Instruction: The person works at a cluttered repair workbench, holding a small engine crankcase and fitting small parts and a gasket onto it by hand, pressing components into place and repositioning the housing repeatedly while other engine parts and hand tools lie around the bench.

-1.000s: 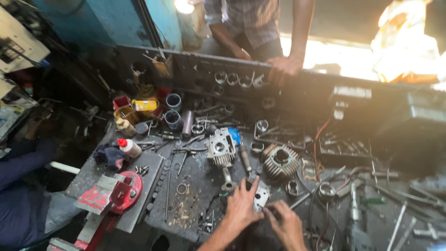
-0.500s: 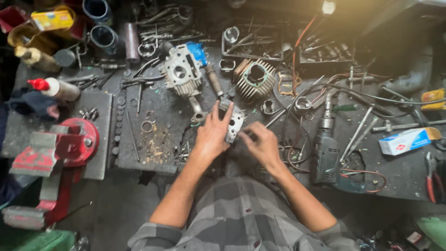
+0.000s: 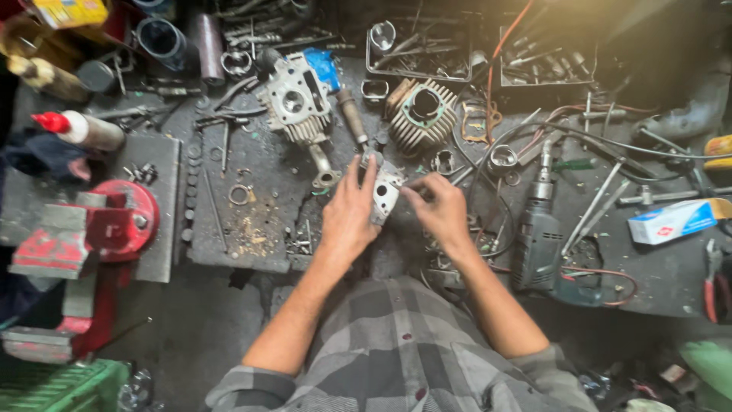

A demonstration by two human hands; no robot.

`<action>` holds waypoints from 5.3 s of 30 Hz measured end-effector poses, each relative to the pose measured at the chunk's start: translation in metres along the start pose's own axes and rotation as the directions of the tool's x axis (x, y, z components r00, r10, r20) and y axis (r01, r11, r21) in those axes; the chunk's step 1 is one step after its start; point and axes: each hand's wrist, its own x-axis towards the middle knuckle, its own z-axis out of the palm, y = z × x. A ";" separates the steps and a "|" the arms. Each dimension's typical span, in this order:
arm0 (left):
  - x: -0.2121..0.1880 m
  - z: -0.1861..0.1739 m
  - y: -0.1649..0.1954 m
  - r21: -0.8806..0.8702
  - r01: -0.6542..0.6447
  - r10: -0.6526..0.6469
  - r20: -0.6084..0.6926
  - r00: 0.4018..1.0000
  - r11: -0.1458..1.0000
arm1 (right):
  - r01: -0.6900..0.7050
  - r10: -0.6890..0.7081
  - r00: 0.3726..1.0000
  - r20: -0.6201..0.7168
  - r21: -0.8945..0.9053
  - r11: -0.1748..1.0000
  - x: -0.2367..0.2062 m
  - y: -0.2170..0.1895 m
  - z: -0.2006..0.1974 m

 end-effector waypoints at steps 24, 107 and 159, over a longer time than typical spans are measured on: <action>-0.010 0.029 0.010 0.279 0.185 -0.136 -0.187 0.973 0.942 | -0.037 0.042 0.998 0.037 -0.105 0.994 0.000 -0.031 0.024; -0.015 0.021 0.018 0.247 0.171 -0.145 -0.120 0.982 0.954 | -0.187 0.183 0.982 -0.055 -0.066 0.980 0.014 -0.016 0.015; -0.014 0.017 0.017 0.224 0.148 -0.118 -0.141 0.983 0.963 | -0.245 0.247 0.884 0.396 -0.057 0.968 0.053 0.030 -0.031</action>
